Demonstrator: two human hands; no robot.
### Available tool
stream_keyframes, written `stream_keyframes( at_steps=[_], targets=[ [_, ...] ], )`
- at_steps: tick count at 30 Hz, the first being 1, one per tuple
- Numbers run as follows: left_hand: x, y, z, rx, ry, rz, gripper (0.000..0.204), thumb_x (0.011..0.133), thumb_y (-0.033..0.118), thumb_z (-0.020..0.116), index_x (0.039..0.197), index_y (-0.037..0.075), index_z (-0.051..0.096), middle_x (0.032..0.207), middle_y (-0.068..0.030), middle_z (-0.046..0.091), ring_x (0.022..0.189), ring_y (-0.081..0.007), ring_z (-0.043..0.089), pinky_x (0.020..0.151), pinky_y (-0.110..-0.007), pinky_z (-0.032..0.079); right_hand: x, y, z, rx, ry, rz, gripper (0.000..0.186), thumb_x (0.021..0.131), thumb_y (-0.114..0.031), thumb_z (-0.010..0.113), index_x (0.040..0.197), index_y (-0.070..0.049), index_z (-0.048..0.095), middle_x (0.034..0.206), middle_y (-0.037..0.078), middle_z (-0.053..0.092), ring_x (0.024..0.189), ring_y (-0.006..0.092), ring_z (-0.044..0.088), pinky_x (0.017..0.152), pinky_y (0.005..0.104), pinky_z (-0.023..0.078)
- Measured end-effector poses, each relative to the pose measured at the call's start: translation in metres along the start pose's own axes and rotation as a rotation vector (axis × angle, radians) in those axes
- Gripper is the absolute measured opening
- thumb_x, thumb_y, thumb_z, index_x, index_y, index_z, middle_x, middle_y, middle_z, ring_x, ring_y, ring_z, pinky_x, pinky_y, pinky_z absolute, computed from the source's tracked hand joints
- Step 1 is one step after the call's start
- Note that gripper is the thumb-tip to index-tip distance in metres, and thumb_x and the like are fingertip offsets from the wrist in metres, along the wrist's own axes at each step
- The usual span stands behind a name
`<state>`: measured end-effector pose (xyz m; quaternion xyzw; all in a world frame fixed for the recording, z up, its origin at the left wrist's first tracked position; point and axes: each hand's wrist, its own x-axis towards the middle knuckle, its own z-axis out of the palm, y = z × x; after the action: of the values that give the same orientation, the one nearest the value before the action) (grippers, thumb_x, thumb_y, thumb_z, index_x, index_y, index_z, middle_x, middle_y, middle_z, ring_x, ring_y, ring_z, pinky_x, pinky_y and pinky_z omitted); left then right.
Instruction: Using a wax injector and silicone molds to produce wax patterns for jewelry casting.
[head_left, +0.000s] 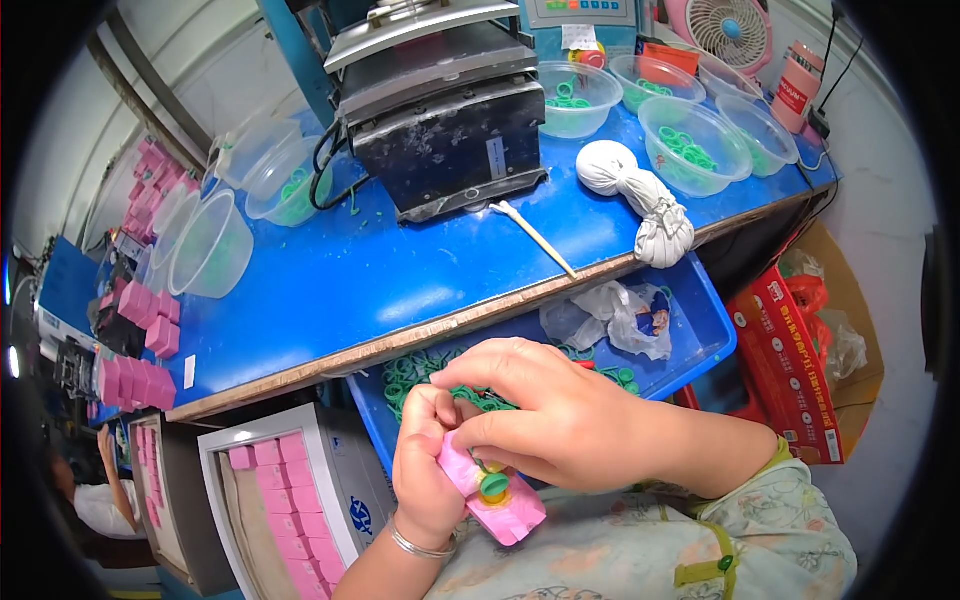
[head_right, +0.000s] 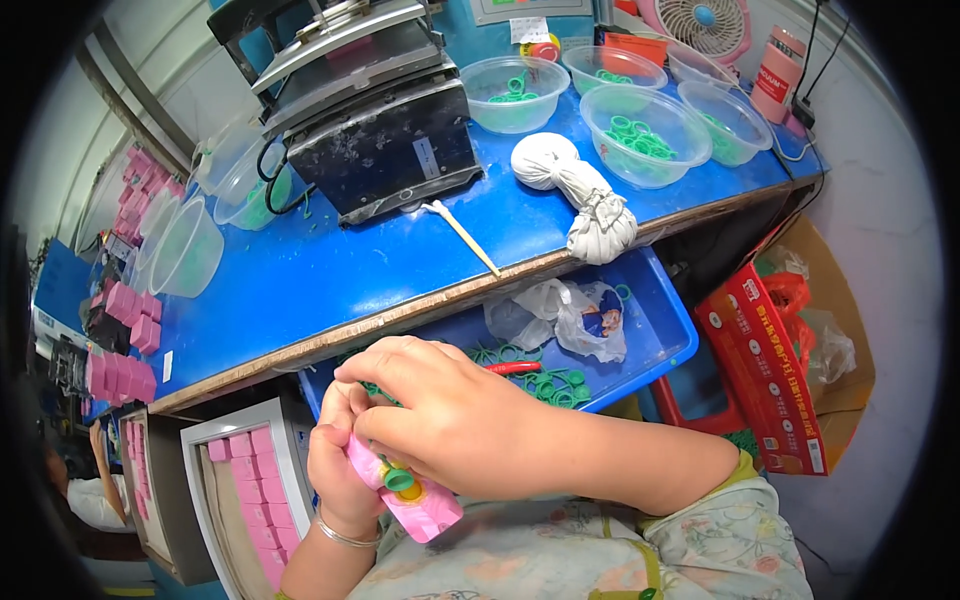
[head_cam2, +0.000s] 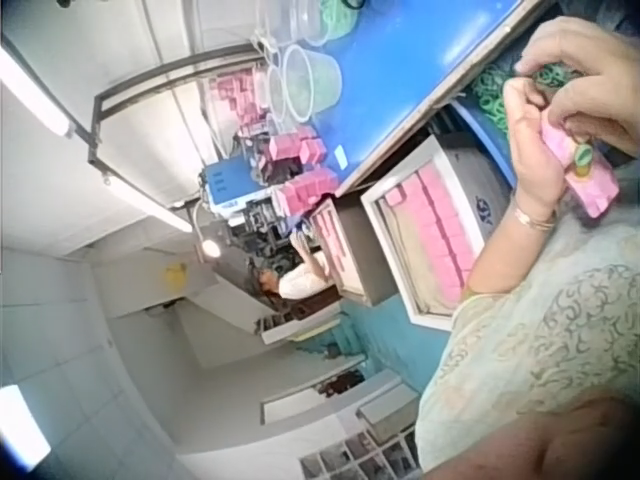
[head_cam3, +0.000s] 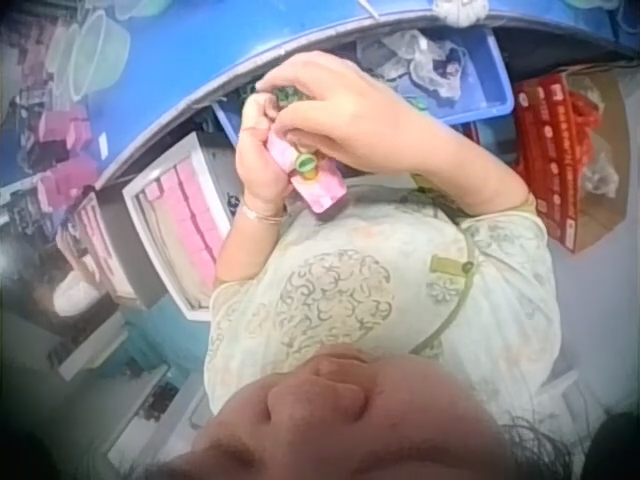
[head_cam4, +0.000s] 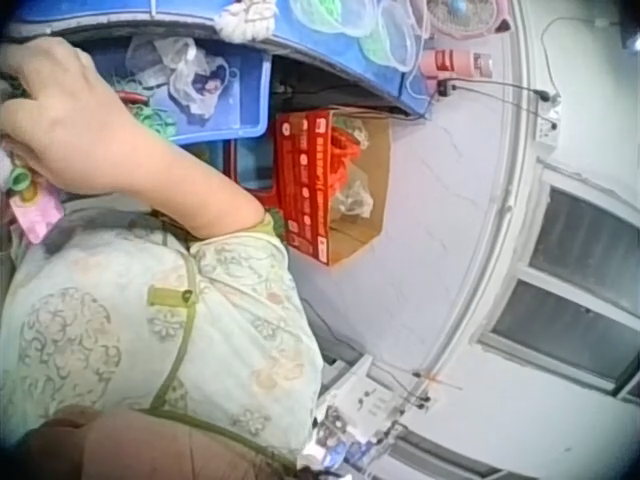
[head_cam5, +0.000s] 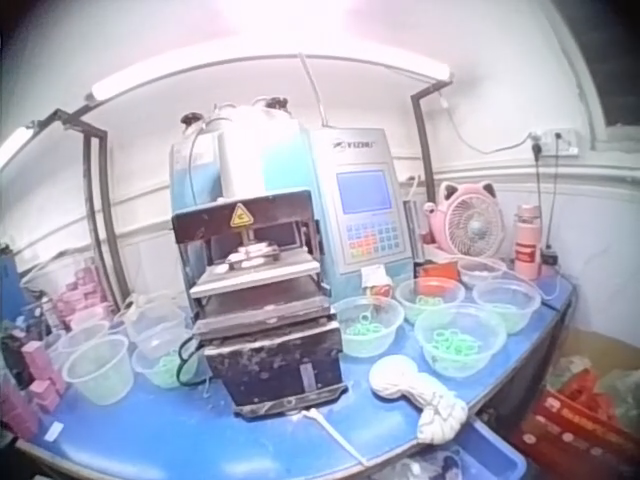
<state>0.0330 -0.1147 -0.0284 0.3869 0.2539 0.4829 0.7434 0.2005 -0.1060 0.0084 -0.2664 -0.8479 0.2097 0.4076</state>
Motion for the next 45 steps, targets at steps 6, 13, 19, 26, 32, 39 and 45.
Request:
stream_keyframes(
  at_steps=[6,13,19,26,32,39,45],
  targets=[
    [0.006,-0.004,-0.002,0.263,0.243,0.103,0.022,0.086,0.028,0.034,0.085,0.006,0.038,0.076,-0.0062,0.048,0.065,-0.011,0.046,0.058,-0.025,0.04,0.0,-0.01,-0.017,0.157,-0.004,0.0,0.018,0.071,-0.007,0.068,0.088,-0.006,0.061,0.114,0.015,0.049,0.107,0.0342,0.047,0.088,0.0424,0.039],
    [-0.013,-0.005,-0.027,0.107,-0.167,-0.024,0.052,0.085,0.041,0.055,0.109,-0.005,0.047,0.094,-0.015,0.06,0.073,-0.0159,0.061,0.063,-0.025,0.05,-0.016,-0.007,-0.012,0.478,0.208,0.153,0.014,0.079,-0.001,0.059,0.092,-0.003,0.061,0.089,0.008,0.059,0.083,0.0214,0.055,0.073,0.032,0.041],
    [-0.017,0.007,0.005,0.304,-0.022,0.097,0.041,0.075,0.006,0.07,0.109,-0.006,0.05,0.094,-0.0125,0.062,0.083,-0.0176,0.063,0.07,-0.028,0.051,-0.028,-0.001,0.01,0.528,0.324,0.275,0.015,0.079,0.0,0.059,0.094,-0.002,0.062,0.083,0.008,0.059,0.078,0.0225,0.056,0.07,0.0326,0.043],
    [-0.011,0.006,0.011,0.985,0.091,0.525,0.022,0.068,-0.005,0.067,0.088,-0.001,0.057,0.082,-0.0114,0.062,0.068,-0.02,0.06,0.062,-0.028,0.048,-0.029,0.001,0.019,0.01,0.414,0.116,0.018,0.074,0.002,0.063,0.092,-0.002,0.061,0.079,0.011,0.058,0.067,0.0239,0.055,0.061,0.0336,0.043],
    [-0.008,0.007,0.01,1.403,0.02,0.899,0.022,0.066,-0.002,0.068,0.085,0.0,0.057,0.077,-0.0107,0.058,0.061,-0.0233,0.058,0.052,-0.03,0.045,-0.031,-0.012,0.027,-0.033,0.295,0.312,0.017,0.077,-0.008,0.061,0.089,-0.001,0.052,0.084,0.012,0.055,0.075,0.0278,0.056,0.064,0.0358,0.044],
    [-0.004,0.0,0.005,1.581,-0.05,1.084,0.029,0.064,-0.001,0.069,0.09,0.0,0.056,0.077,-0.0109,0.056,0.059,-0.0238,0.056,0.05,-0.031,0.043,-0.025,-0.022,0.025,0.001,0.14,0.552,0.014,0.083,-0.011,0.051,0.087,-0.001,0.043,0.074,0.016,0.057,0.065,0.0346,0.057,0.056,0.0425,0.044],
    [-0.004,0.003,0.004,1.497,-0.068,1.013,0.026,0.065,-0.001,0.069,0.088,-0.001,0.057,0.076,-0.0098,0.057,0.059,-0.0229,0.057,0.051,-0.03,0.044,-0.026,-0.014,0.024,0.178,0.064,0.586,0.014,0.086,-0.015,0.047,0.085,-0.001,0.044,0.065,0.018,0.053,0.061,0.0355,0.055,0.052,0.043,0.042]
  ],
)
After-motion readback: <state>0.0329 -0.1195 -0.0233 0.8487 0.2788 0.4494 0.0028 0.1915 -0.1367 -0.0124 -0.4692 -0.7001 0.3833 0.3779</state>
